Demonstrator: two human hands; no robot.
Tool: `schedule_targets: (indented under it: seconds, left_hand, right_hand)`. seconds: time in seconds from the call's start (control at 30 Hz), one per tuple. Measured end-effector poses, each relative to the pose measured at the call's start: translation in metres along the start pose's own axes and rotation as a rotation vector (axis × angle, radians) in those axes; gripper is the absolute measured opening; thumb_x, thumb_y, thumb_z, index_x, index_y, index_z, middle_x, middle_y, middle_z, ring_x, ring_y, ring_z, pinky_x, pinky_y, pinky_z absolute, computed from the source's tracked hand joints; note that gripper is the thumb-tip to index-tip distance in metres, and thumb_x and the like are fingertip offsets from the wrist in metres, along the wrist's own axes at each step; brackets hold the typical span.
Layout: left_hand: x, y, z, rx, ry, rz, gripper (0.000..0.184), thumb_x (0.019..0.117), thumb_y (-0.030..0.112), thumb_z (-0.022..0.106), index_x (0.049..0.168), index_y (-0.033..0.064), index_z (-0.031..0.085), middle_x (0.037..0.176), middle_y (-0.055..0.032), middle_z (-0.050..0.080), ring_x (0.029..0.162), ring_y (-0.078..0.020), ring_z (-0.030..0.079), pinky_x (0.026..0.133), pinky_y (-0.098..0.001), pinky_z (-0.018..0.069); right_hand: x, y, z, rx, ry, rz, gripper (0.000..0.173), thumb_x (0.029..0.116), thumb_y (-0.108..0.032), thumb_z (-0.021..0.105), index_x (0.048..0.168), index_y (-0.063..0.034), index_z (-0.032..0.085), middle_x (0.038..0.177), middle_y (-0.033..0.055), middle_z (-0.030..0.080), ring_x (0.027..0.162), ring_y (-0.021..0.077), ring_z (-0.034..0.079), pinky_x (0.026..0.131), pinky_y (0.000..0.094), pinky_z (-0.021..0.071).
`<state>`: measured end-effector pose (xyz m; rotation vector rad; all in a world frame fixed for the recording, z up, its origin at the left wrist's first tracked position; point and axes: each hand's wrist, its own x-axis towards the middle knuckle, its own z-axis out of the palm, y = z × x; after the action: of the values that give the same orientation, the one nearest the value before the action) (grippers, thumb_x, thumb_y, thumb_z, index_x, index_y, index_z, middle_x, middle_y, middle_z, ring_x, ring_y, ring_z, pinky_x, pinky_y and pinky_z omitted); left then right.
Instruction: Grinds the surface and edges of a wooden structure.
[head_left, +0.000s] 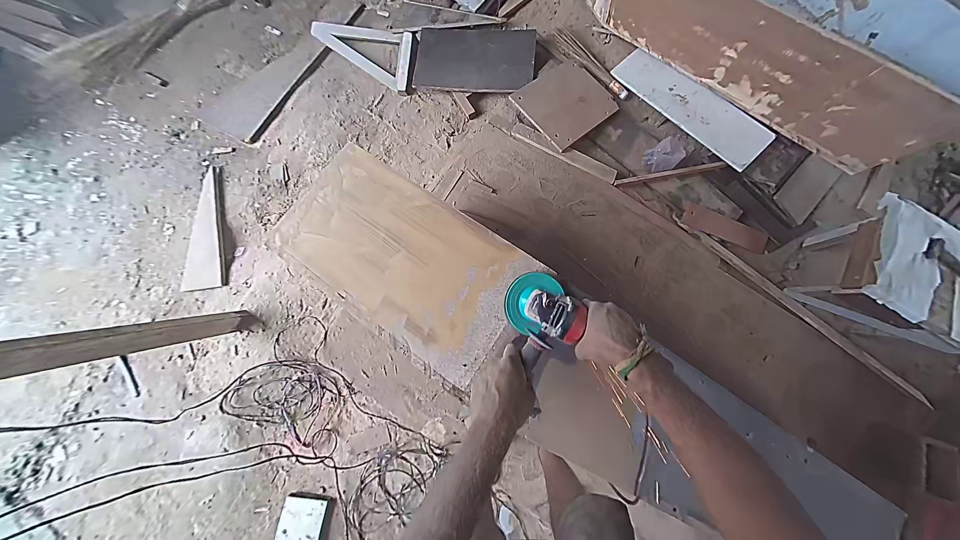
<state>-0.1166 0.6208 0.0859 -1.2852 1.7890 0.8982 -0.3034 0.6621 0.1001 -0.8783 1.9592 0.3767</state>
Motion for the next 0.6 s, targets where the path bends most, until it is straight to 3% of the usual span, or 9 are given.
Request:
schedule_targets:
  seconds: [0.13, 0.2, 0.27, 0.4, 0.5, 0.6]
  left_hand:
    - [0.004, 0.012, -0.018, 0.022, -0.018, 0.037, 0.043, 0.0948, 0.032, 0.067, 0.132, 0.0124, 0.056, 0.116, -0.014, 0.072, 0.106, -0.034, 0.072, 0.086, -0.0565, 0.0584]
    - [-0.009, 0.0, -0.006, -0.007, -0.011, 0.01, 0.048, 0.093, 0.031, 0.068, 0.136, 0.014, 0.056, 0.116, -0.0137, 0.072, 0.106, -0.0338, 0.072, 0.086, -0.0571, 0.0586]
    - [-0.023, -0.011, 0.009, -0.001, -0.036, -0.048, 0.045, 0.0934, 0.034, 0.069, 0.132, 0.0137, 0.057, 0.111, -0.0131, 0.074, 0.103, -0.0336, 0.073, 0.085, -0.0565, 0.0588]
    - [-0.018, -0.003, 0.016, 0.035, -0.071, -0.036, 0.044, 0.0933, 0.036, 0.068, 0.131, 0.0152, 0.057, 0.11, -0.012, 0.074, 0.102, -0.033, 0.074, 0.083, -0.056, 0.0595]
    - [-0.004, 0.02, 0.0, 0.043, -0.068, 0.047, 0.044, 0.0938, 0.032, 0.068, 0.132, 0.0137, 0.056, 0.114, -0.0135, 0.073, 0.106, -0.0346, 0.072, 0.085, -0.0576, 0.0588]
    - [0.002, 0.022, -0.008, 0.05, -0.051, 0.06, 0.043, 0.0928, 0.03, 0.068, 0.132, 0.0137, 0.056, 0.115, -0.0133, 0.073, 0.107, -0.0346, 0.072, 0.085, -0.0579, 0.0581]
  right_hand:
    - [0.006, 0.004, -0.01, 0.04, 0.036, 0.044, 0.065, 0.0653, -0.029, 0.087, 0.121, -0.0035, 0.065, 0.115, 0.0176, 0.071, 0.111, 0.0339, 0.07, 0.09, 0.0556, 0.0573]
    - [0.0, 0.0, 0.001, 0.036, -0.01, 0.009, 0.069, 0.0664, -0.03, 0.088, 0.126, -0.0035, 0.065, 0.118, 0.0186, 0.07, 0.112, 0.0348, 0.069, 0.092, 0.057, 0.0571]
    - [-0.008, -0.002, 0.018, 0.026, -0.058, -0.036, 0.07, 0.0691, -0.03, 0.086, 0.131, -0.005, 0.063, 0.12, 0.0182, 0.07, 0.113, 0.0344, 0.069, 0.093, 0.0567, 0.0571]
    - [-0.012, 0.012, 0.023, 0.047, -0.056, 0.021, 0.068, 0.0685, -0.029, 0.087, 0.127, -0.0031, 0.064, 0.118, 0.0189, 0.071, 0.113, 0.0348, 0.069, 0.094, 0.0566, 0.0568]
    - [0.0, 0.026, 0.01, 0.061, 0.009, 0.1, 0.064, 0.0654, -0.03, 0.089, 0.119, -0.0016, 0.067, 0.114, 0.0181, 0.071, 0.11, 0.0339, 0.07, 0.092, 0.055, 0.0574]
    - [0.006, 0.026, 0.009, 0.085, 0.048, 0.11, 0.065, 0.0631, -0.03, 0.089, 0.118, -0.003, 0.067, 0.113, 0.0163, 0.072, 0.109, 0.0323, 0.07, 0.091, 0.0544, 0.0573]
